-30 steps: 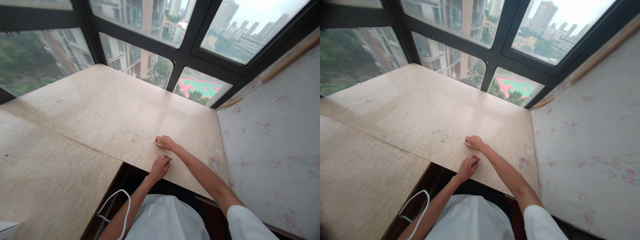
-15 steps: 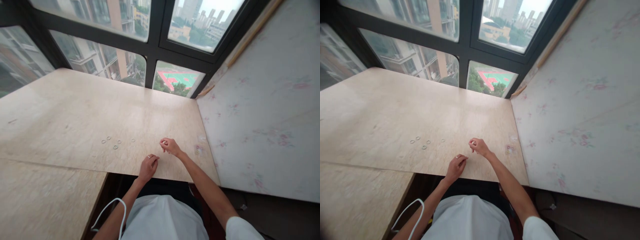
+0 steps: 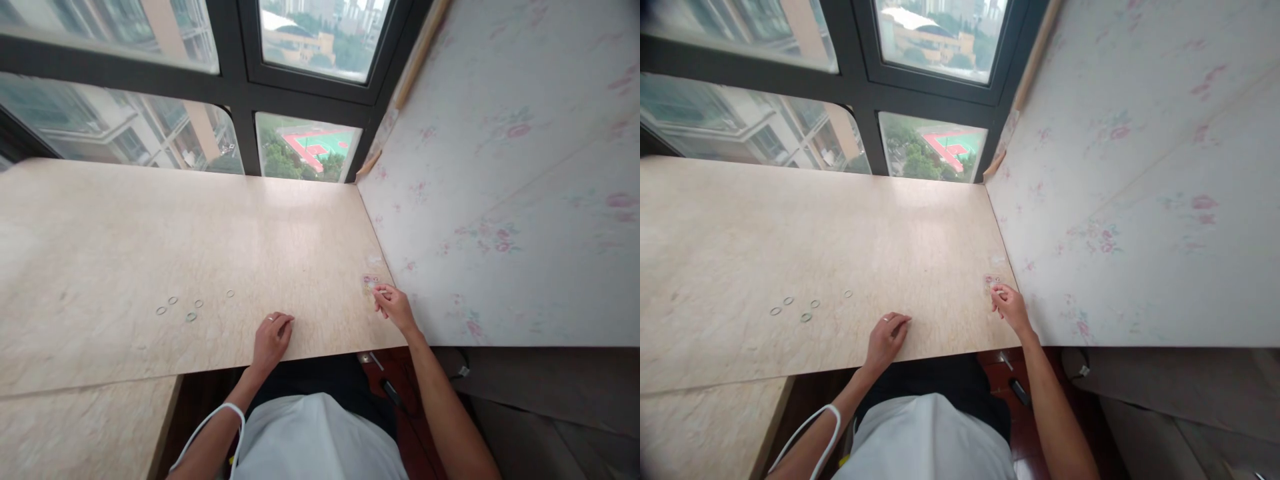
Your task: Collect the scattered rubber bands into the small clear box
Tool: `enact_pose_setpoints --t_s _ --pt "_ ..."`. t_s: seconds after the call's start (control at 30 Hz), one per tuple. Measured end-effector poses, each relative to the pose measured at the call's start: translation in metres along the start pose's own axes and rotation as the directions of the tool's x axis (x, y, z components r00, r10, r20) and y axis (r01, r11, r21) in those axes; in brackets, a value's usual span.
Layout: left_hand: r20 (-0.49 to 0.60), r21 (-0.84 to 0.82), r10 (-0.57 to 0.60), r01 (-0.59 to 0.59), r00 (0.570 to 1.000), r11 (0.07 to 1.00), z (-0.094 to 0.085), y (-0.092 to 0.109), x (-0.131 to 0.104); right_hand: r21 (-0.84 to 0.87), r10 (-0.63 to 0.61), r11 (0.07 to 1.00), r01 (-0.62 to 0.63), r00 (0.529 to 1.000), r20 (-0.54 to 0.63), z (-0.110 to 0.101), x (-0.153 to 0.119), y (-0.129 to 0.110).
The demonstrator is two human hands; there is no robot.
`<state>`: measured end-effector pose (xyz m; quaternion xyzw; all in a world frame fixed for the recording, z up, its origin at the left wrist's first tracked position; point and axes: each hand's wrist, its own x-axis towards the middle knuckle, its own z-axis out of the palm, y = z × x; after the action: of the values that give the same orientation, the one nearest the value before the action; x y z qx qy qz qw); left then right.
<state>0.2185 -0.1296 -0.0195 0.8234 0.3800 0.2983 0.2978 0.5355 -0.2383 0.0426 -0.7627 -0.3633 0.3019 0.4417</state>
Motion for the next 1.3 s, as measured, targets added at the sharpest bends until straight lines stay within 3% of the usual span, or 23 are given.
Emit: enact_pose_setpoints --t_s 0.17,0.3,0.53,0.63,0.83,0.97,1.07,1.17,1.3 --pt "-0.004 0.04 -0.025 0.025 1.0 0.999 0.002 0.002 0.002 -0.13 -0.014 0.991 0.005 0.997 -0.072 -0.023 0.01 0.01" --pt "-0.023 0.044 -0.054 0.055 0.998 0.998 0.004 0.002 0.002 -0.309 -0.001 0.951 -0.009 0.999 -0.032 -0.036 0.021 0.014" --pt "-0.06 0.066 -0.091 0.095 0.994 0.993 0.008 0.004 0.003 -0.688 -0.002 0.722 0.071 0.995 0.101 -0.042 0.036 0.013" --pt "-0.078 0.083 -0.095 0.101 0.992 0.991 0.009 0.005 0.003 -0.715 0.001 0.695 0.078 0.994 0.109 -0.042 0.04 0.01" --pt "-0.087 0.095 -0.11 0.118 0.99 0.988 0.009 0.007 0.004 -0.62 -0.044 0.781 0.078 0.997 0.07 -0.046 0.031 0.006" --pt "-0.091 0.066 -0.145 0.151 0.985 0.986 0.009 0.01 0.004 -0.479 -0.131 0.864 0.154 0.988 0.082 -0.028 0.008 0.01" --pt "-0.098 0.034 -0.176 0.18 0.98 0.983 0.008 0.011 0.004 -0.387 -0.16 0.892 0.234 0.964 0.213 0.005 -0.014 0.017" --pt "-0.106 0.005 -0.201 0.203 0.974 0.979 0.006 0.012 0.004 -0.377 -0.233 0.851 0.365 0.907 0.35 0.038 -0.03 0.027" --pt "-0.127 -0.049 -0.215 0.21 0.968 0.976 0.004 0.014 0.003 -0.429 -0.34 0.791 0.436 0.897 0.284 0.058 -0.032 0.04"
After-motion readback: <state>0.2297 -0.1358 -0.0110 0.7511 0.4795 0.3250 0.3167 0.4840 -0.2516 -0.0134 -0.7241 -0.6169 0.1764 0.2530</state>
